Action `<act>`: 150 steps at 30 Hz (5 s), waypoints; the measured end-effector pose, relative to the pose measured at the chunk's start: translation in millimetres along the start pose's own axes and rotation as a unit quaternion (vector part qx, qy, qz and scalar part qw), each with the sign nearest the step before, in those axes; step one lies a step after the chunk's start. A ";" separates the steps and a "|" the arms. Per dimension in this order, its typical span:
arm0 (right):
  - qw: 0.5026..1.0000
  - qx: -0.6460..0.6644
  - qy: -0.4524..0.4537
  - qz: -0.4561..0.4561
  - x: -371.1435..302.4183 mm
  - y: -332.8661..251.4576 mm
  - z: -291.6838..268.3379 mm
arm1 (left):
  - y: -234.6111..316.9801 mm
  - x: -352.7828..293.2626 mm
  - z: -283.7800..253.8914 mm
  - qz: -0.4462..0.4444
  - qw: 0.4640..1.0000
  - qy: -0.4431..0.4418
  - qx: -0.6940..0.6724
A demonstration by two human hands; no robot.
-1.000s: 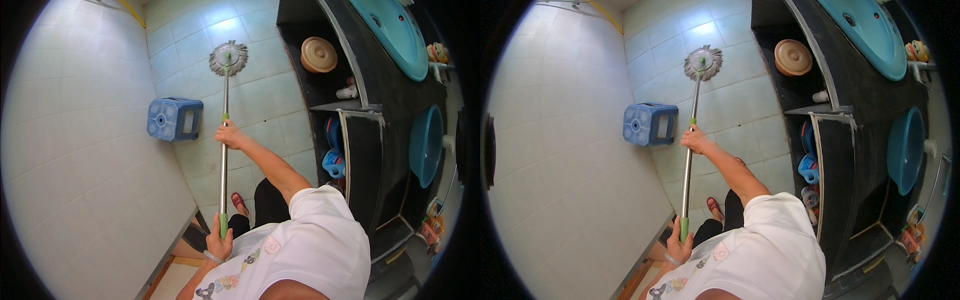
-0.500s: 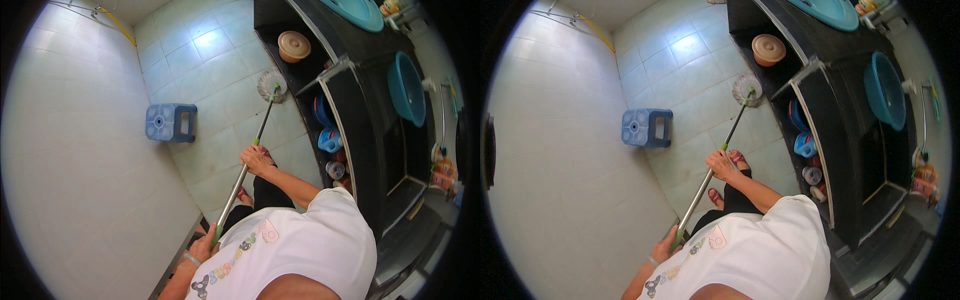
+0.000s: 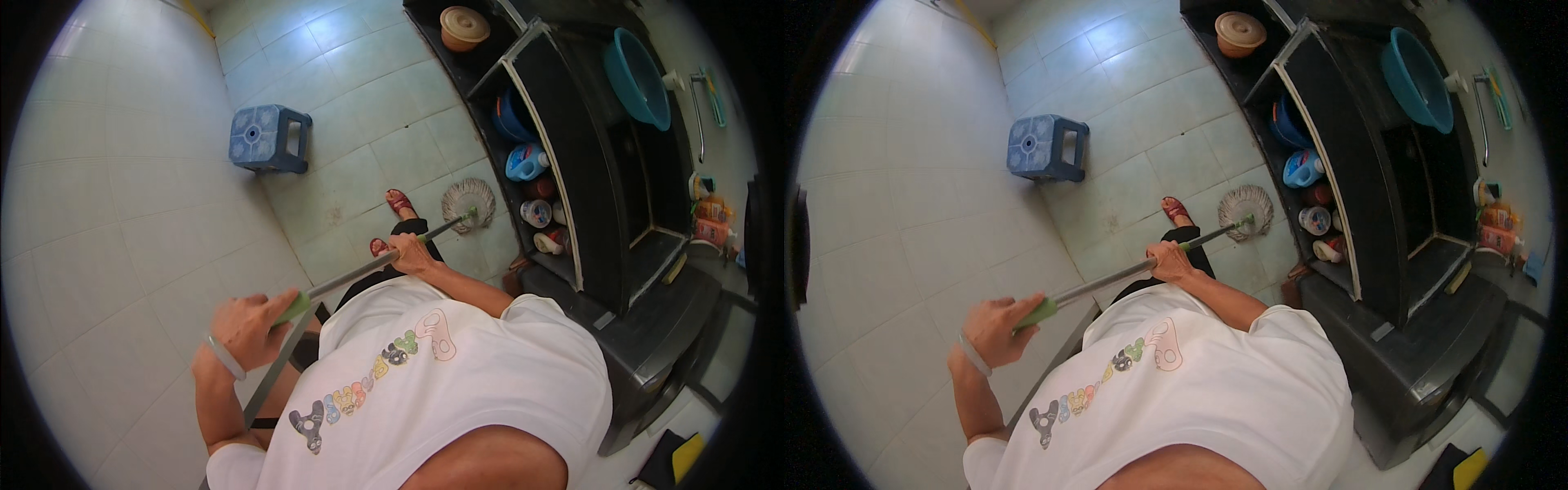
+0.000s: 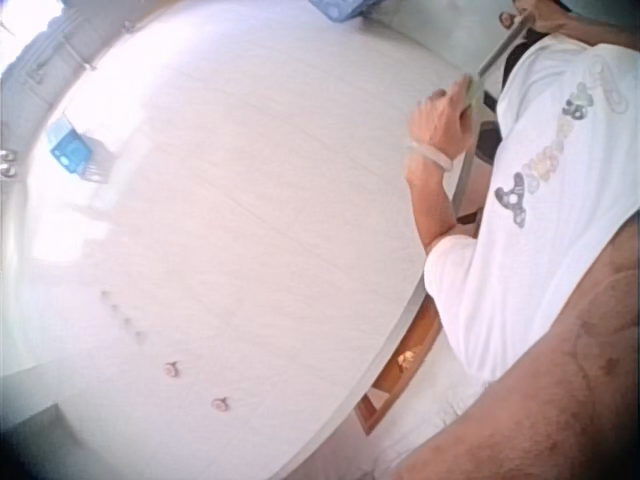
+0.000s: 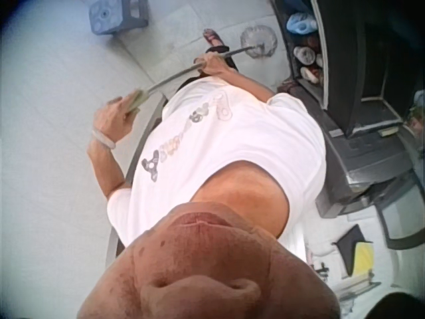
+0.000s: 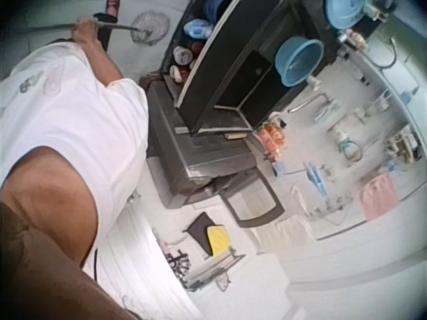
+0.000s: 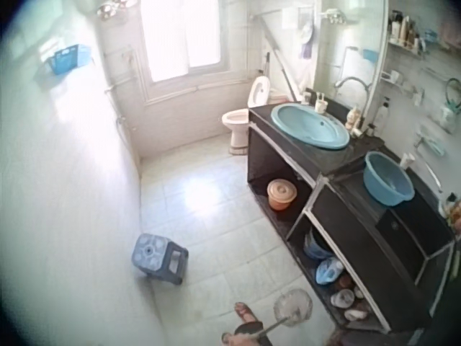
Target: The person mops the floor of several rooms and doorways using a mop, then rinses the mop head under a faucet in a sink.
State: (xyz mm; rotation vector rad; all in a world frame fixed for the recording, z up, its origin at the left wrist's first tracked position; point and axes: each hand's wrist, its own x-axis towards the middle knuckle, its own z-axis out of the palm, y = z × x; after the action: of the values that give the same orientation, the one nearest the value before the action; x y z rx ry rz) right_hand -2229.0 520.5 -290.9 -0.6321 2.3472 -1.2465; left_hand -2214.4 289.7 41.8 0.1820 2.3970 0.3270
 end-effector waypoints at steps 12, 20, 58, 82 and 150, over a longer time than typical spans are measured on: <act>0.987 0.002 0.019 -0.158 162.9 -12.3 15.9 | -54.6 37.5 -86.0 -0.062 0.976 0.200 0.069; 0.949 0.013 -0.009 -0.314 336.1 -23.7 -11.3 | -51.5 68.9 -95.1 -0.143 0.940 0.304 0.064; 0.923 -0.110 0.326 0.170 47.0 46.2 19.8 | -46.1 153.2 -57.0 0.286 0.943 0.065 0.157; 0.960 0.029 0.264 -0.087 57.1 -66.0 37.2 | 54.0 -77.3 -26.3 0.239 0.923 0.052 0.297; 0.977 0.108 0.091 -0.161 -352.7 -249.3 353.3 | -15.6 -470.5 336.4 0.426 0.730 0.534 -0.018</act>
State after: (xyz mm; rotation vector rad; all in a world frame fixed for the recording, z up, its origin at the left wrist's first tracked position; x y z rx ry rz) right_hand -1699.5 361.9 -214.2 -0.8822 2.2666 -1.7429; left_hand -1640.6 234.0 90.9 1.4516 3.2396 1.1555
